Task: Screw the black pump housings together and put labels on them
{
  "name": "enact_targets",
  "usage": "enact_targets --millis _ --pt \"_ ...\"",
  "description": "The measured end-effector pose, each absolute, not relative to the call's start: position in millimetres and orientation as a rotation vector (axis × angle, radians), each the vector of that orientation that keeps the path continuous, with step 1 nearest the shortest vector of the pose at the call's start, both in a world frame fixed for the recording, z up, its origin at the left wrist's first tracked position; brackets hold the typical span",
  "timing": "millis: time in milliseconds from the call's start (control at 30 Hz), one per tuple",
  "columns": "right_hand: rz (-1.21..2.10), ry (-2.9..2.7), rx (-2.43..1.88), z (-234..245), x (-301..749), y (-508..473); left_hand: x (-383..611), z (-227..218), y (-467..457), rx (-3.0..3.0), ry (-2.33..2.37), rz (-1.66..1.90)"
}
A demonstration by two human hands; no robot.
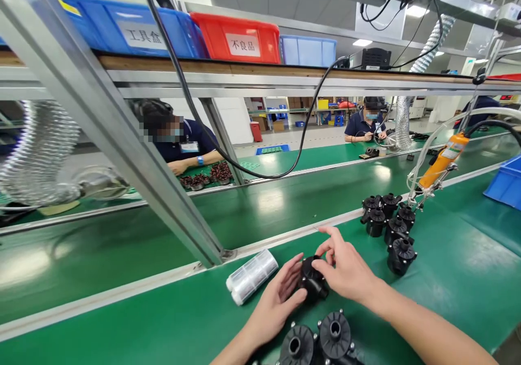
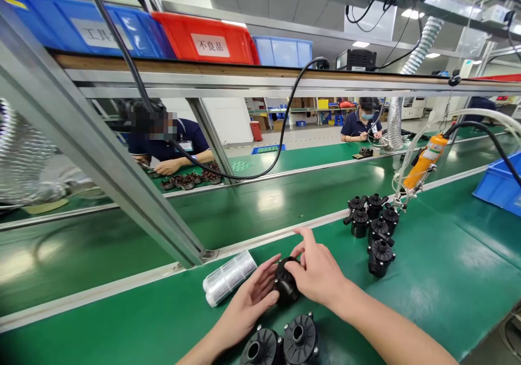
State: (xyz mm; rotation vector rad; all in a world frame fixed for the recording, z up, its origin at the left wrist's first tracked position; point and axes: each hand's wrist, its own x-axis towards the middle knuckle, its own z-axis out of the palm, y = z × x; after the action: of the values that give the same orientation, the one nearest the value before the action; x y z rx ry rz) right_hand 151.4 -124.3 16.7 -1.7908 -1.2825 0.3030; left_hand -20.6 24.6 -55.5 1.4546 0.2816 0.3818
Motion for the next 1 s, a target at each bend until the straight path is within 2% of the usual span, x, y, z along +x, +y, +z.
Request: enact_targets --millis 100,167,300,433,633,1000 --pt "0.501 -1.079 -1.486 -3.7 136.4 -110.7 -22.3 -55.7 20.9 1.424 0.252 0.387" --pt "0.504 -0.964 -1.369 -16.7 135.2 -106.2 -23.7 -54.7 21.7 1.322 0.299 0.392" --pt "0.419 -0.886 -1.29 -31.1 143.6 -106.7 -26.4 -49.3 29.4 0.961 0.34 0.365" --pt "0.579 -0.993 -1.212 -32.4 144.3 -106.7 -28.0 -46.0 35.5 0.836 0.292 0.383" --pt "0.802 -0.971 -1.206 -41.4 126.8 -97.7 -27.9 -47.3 31.3 0.831 0.297 0.391" --pt "0.803 -1.012 -1.31 -39.7 124.3 -96.8 -25.4 -46.7 26.7 0.842 0.286 0.367"
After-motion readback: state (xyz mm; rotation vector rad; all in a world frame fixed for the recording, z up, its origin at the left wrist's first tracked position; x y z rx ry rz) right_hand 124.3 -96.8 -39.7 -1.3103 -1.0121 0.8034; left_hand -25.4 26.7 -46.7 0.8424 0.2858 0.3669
